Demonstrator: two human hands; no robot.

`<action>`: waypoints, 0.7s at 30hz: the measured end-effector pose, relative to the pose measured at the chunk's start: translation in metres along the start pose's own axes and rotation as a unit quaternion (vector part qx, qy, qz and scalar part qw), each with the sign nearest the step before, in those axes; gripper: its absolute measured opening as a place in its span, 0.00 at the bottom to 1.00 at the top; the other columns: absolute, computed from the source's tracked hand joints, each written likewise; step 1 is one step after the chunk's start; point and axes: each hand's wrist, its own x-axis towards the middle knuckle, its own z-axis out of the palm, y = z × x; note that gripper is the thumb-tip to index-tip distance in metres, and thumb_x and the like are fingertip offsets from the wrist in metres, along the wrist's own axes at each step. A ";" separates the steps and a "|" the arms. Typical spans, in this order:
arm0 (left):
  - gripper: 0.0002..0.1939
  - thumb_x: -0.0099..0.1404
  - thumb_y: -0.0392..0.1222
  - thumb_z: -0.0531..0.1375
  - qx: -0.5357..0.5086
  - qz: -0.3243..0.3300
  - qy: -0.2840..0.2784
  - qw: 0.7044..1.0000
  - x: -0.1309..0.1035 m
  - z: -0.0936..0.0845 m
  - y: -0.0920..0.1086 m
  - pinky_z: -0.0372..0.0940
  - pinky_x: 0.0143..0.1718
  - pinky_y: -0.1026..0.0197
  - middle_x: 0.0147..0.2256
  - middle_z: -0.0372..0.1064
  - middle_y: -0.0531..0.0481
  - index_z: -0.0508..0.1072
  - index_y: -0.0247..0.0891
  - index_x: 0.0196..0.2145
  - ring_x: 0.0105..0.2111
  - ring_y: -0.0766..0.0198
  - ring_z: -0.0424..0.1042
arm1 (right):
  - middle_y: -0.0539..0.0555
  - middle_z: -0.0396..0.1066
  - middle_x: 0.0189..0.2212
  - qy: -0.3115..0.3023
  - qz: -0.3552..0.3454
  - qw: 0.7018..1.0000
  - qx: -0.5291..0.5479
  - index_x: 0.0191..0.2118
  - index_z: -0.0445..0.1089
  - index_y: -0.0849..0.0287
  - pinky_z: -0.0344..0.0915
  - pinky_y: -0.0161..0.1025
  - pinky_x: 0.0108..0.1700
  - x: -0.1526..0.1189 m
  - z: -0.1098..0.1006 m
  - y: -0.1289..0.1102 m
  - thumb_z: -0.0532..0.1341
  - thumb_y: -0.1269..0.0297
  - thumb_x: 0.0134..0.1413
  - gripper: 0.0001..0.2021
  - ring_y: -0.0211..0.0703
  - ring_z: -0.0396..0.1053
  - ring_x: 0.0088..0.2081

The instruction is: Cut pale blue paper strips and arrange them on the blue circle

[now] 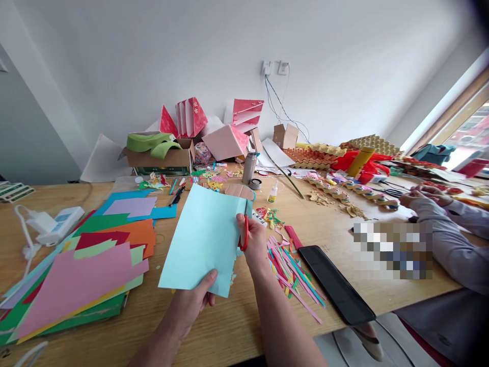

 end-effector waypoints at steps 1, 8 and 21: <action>0.21 0.43 0.52 0.72 -0.002 -0.004 0.002 1.000 0.000 0.000 0.001 0.54 0.16 0.67 0.15 0.62 0.57 0.66 0.37 0.20 0.15 0.72 0.59 | 0.43 0.52 0.10 0.001 0.000 1.000 0.001 0.18 0.56 0.55 0.46 0.33 0.16 0.000 0.000 0.000 0.57 0.36 0.50 0.28 0.33 0.51 0.14; 0.21 0.43 0.54 0.71 0.008 -0.003 -0.008 1.000 -0.001 0.000 0.001 0.52 0.15 0.67 0.15 0.62 0.56 0.67 0.36 0.20 0.15 0.71 0.60 | 0.44 0.53 0.10 -0.016 0.016 0.999 0.039 0.18 0.58 0.56 0.47 0.33 0.15 0.002 -0.001 -0.001 0.59 0.35 0.48 0.28 0.33 0.50 0.14; 0.22 0.39 0.52 0.73 -0.071 0.034 0.023 0.997 0.019 -0.014 0.023 0.47 0.14 0.68 0.17 0.64 0.56 0.70 0.35 0.23 0.14 0.71 0.62 | 0.48 0.65 0.14 -0.063 0.038 0.991 0.114 0.24 0.67 0.60 0.56 0.32 0.19 -0.005 0.007 -0.003 0.61 0.37 0.49 0.26 0.34 0.60 0.15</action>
